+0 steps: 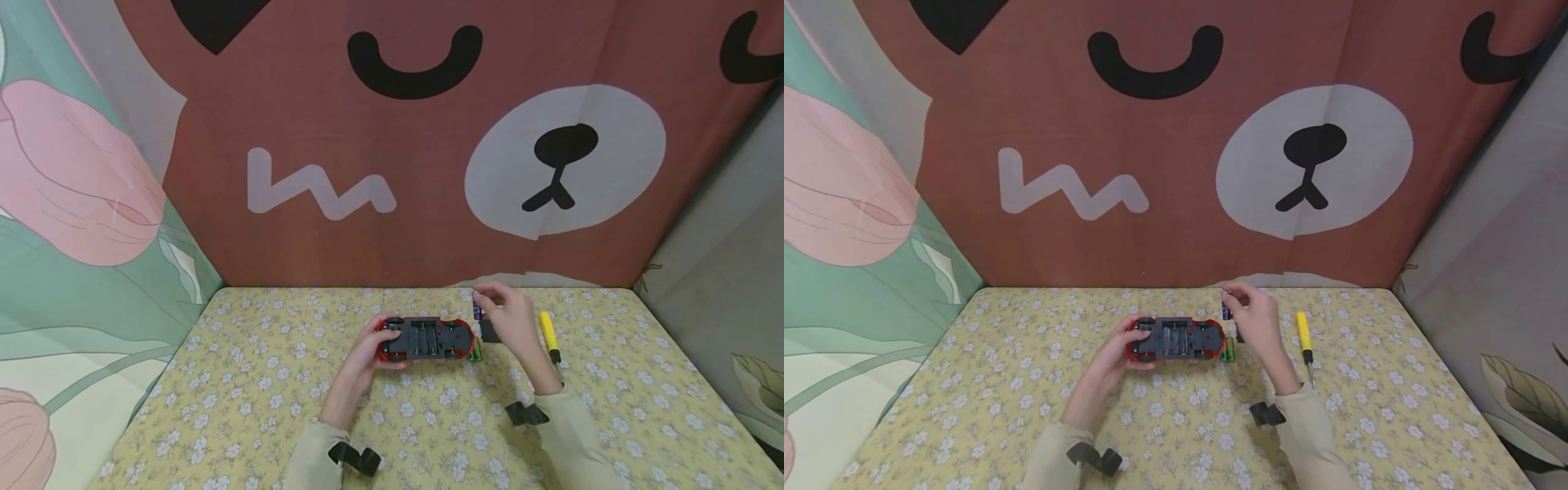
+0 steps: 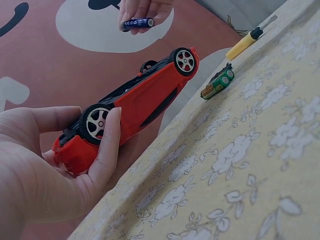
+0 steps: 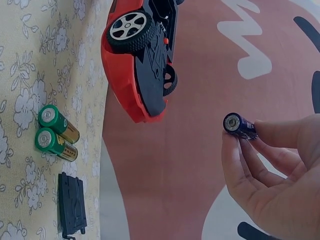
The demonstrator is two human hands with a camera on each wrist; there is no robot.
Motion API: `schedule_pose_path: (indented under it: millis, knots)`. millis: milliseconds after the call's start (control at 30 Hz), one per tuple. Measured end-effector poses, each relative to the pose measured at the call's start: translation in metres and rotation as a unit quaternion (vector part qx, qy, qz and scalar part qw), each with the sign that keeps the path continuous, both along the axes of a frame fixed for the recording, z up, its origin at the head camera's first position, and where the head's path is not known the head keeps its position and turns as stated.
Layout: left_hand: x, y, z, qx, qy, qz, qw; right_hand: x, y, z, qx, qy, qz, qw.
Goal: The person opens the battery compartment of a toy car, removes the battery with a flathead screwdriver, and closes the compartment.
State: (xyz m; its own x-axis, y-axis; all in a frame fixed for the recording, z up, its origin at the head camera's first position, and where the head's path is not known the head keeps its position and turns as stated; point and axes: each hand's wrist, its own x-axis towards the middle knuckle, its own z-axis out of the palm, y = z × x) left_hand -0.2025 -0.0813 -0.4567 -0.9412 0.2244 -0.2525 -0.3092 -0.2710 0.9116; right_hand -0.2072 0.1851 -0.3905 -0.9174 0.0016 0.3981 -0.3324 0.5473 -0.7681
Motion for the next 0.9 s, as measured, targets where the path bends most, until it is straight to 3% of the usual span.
schedule_pose_path:
  millis: [900]
  knots:
    - [0.001, -0.001, 0.001, -0.006, 0.002, 0.002, 1.0, -0.003, 0.012, 0.0, -0.025, -0.035, -0.013, 0.999]
